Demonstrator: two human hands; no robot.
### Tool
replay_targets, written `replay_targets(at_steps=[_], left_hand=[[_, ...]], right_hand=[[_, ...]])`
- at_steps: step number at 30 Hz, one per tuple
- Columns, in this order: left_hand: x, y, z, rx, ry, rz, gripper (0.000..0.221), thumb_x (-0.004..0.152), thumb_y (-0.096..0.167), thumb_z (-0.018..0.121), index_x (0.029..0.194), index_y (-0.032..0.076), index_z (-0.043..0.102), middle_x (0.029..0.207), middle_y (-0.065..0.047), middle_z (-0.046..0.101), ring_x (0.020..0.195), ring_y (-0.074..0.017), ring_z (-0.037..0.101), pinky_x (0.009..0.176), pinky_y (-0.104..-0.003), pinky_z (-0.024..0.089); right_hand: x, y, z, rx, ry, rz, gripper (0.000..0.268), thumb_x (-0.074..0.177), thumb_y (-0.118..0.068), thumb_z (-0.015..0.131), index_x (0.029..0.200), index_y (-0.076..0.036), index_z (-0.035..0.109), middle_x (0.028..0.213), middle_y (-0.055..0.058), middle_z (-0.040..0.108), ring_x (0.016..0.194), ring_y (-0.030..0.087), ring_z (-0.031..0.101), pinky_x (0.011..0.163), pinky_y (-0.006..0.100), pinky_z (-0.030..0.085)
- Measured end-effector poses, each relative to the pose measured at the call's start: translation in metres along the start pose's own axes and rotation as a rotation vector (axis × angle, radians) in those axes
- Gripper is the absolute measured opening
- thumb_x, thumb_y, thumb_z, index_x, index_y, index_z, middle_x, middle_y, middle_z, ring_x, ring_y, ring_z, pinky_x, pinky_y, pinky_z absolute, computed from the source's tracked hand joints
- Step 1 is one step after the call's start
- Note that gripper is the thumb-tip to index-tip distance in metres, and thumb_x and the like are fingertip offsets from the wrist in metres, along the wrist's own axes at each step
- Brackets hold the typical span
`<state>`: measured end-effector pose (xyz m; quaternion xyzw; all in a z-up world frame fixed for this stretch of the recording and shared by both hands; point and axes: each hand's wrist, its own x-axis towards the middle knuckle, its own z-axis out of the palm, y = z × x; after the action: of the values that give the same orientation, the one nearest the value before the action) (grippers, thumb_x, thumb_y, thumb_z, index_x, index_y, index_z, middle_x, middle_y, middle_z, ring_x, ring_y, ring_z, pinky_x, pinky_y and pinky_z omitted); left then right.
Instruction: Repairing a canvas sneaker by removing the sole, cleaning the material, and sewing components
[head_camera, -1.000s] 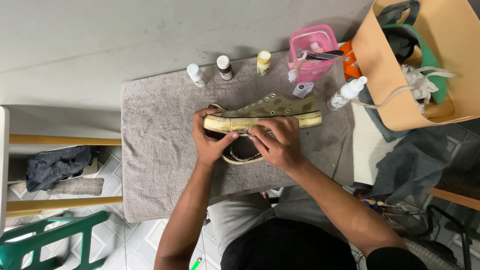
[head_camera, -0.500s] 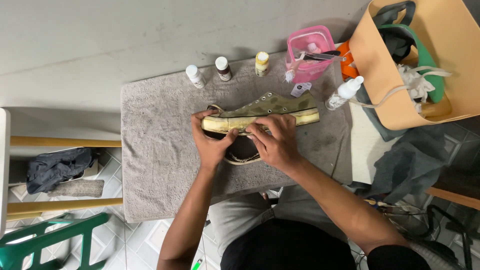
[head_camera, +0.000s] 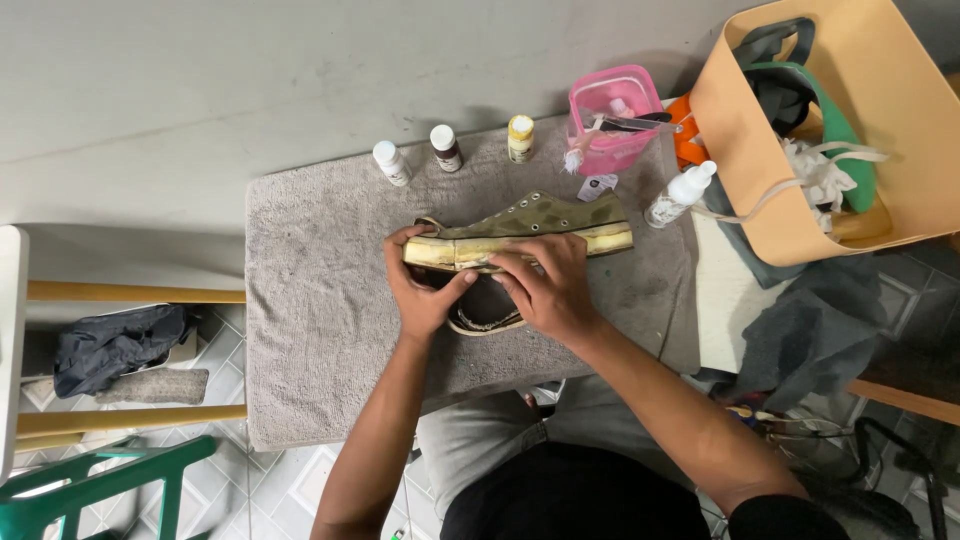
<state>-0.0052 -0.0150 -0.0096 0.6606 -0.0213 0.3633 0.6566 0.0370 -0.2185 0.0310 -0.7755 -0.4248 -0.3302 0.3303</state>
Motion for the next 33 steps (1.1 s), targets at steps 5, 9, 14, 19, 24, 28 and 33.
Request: replay_targets(at_steps=[5, 9, 14, 19, 24, 28, 33], left_hand=[[-0.001, 0.0, -0.003, -0.022, -0.017, 0.009, 0.096, 0.056, 0.019, 0.105, 0.129, -0.002, 0.046, 0.117, -0.02, 0.061, 0.105, -0.0269, 0.062, 0.097, -0.045, 0.049], [-0.001, -0.003, -0.007, -0.071, -0.022, -0.015, 0.098, 0.055, 0.016, 0.105, 0.13, -0.001, 0.044, 0.118, -0.018, 0.061, 0.106, -0.0242, 0.062, 0.097, -0.042, 0.05], [-0.001, -0.002, -0.005, -0.087, -0.024, -0.009, 0.096, 0.054, 0.014, 0.105, 0.128, -0.001, 0.046, 0.117, -0.017, 0.061, 0.105, -0.0237, 0.063, 0.097, -0.041, 0.051], [0.0, 0.035, 0.002, 0.06, -0.051, -0.001, 0.077, 0.065, 0.027, 0.093, 0.124, 0.005, 0.049, 0.119, -0.011, 0.058, 0.112, -0.0218, 0.06, 0.102, -0.033, 0.047], [0.003, 0.002, -0.009, -0.104, -0.072, 0.015, 0.093, 0.055, 0.011, 0.105, 0.126, -0.002, 0.047, 0.113, -0.017, 0.063, 0.101, -0.0232, 0.065, 0.094, -0.039, 0.052], [0.003, 0.001, -0.011, -0.1, -0.071, 0.009, 0.094, 0.054, 0.012, 0.105, 0.126, -0.002, 0.047, 0.113, -0.018, 0.063, 0.101, -0.0239, 0.065, 0.094, -0.04, 0.052], [0.003, 0.0, -0.012, -0.132, -0.091, 0.006, 0.091, 0.055, 0.011, 0.103, 0.126, -0.002, 0.047, 0.113, -0.018, 0.063, 0.102, -0.0242, 0.065, 0.093, -0.04, 0.053]], right_hand=[[0.002, -0.001, -0.014, 0.115, -0.092, 0.052, 0.034, 0.097, -0.033, 0.069, 0.129, -0.021, 0.066, 0.119, 0.003, 0.063, 0.106, 0.027, 0.058, 0.091, 0.047, 0.037], [0.014, 0.015, -0.046, 0.363, 0.066, 0.144, 0.03, 0.091, -0.02, 0.074, 0.117, -0.006, 0.071, 0.107, 0.013, 0.07, 0.097, 0.033, 0.065, 0.087, 0.046, 0.048], [0.073, 0.061, -0.122, -0.197, 0.06, 0.078, 0.029, 0.092, -0.022, 0.079, 0.118, -0.011, 0.073, 0.1, 0.004, 0.065, 0.093, 0.031, 0.06, 0.082, 0.044, 0.046], [0.097, 0.121, -0.121, -0.754, -0.477, 0.182, 0.044, 0.088, -0.038, 0.07, 0.129, -0.022, 0.073, 0.106, 0.003, 0.069, 0.104, 0.033, 0.055, 0.079, 0.047, 0.042], [0.111, 0.153, -0.111, -0.585, -0.765, 0.456, 0.022, 0.094, -0.028, 0.072, 0.113, -0.022, 0.078, 0.096, 0.013, 0.078, 0.093, 0.042, 0.073, 0.077, 0.057, 0.056], [0.111, 0.144, -0.114, -0.562, -0.711, 0.47, 0.012, 0.096, -0.025, 0.067, 0.095, -0.021, 0.079, 0.087, 0.013, 0.075, 0.088, 0.043, 0.073, 0.073, 0.056, 0.056], [0.08, 0.15, -0.125, -0.465, -0.233, 0.28, 0.008, 0.104, -0.023, 0.074, 0.108, -0.021, 0.08, 0.084, 0.006, 0.059, 0.085, 0.031, 0.066, 0.071, 0.045, 0.058]])
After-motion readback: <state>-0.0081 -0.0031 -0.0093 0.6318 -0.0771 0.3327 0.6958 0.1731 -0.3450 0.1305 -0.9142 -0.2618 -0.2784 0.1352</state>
